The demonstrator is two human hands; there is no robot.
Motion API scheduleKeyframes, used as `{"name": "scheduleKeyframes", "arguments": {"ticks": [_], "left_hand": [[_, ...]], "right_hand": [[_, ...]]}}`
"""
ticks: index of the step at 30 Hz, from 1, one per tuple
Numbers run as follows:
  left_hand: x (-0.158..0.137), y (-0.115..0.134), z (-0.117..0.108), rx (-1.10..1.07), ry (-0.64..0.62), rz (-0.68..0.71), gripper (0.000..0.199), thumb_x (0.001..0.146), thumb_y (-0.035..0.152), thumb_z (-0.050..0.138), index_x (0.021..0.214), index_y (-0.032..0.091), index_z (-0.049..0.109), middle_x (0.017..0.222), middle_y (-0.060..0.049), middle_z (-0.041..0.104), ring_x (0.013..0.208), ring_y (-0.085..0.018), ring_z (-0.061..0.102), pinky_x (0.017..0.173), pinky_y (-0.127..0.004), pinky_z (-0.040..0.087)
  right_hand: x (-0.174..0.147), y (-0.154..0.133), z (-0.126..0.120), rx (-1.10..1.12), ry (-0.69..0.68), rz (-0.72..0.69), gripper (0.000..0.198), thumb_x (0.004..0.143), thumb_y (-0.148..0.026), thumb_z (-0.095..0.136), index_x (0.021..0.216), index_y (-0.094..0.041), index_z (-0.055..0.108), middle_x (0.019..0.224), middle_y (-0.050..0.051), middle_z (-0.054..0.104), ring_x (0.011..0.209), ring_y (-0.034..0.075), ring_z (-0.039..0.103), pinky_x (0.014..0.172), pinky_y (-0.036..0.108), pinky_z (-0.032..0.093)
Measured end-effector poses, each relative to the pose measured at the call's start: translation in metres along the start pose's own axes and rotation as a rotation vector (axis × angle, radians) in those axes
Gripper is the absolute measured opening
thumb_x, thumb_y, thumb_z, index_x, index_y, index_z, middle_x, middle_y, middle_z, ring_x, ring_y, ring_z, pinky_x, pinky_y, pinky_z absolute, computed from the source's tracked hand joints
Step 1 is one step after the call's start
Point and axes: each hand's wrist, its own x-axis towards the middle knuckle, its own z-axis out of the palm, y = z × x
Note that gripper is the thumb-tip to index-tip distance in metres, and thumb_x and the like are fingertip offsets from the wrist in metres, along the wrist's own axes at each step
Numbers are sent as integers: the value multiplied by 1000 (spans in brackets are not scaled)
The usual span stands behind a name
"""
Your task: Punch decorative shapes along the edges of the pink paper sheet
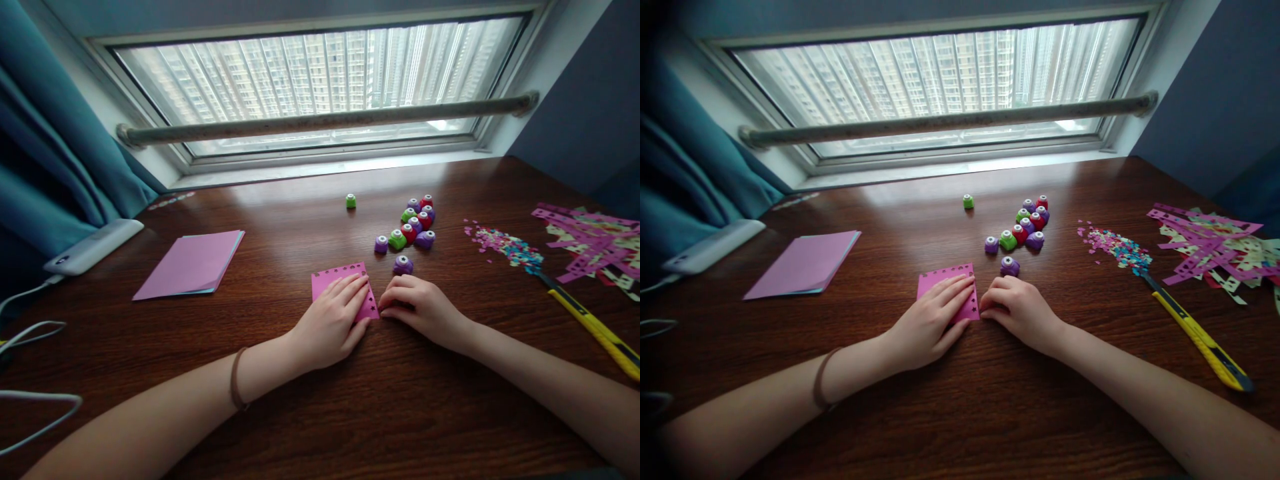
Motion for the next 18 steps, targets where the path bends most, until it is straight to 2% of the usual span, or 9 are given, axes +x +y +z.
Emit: {"name": "scheduleKeyframes", "arguments": {"ticks": [5,18], "left_hand": [[0,1,0,-6,-10,-2,51,89,30,44,134,6,34,140,-17,35,132,-26,28,109,-44,29],[-1,1,-1,-3,-13,-5,52,90,30,44,135,6,33,140,-18,34,132,-27,28,109,-45,29]], "right_hand": [[1,0,-1,30,0,55,5,81,-18,60,77,-16,63,80,1,58,76,11,53,71,23,42],[-1,-1,-1,-37,24,53,8,81,-15,59,73,-15,57,77,1,56,72,11,50,66,23,40]]}}
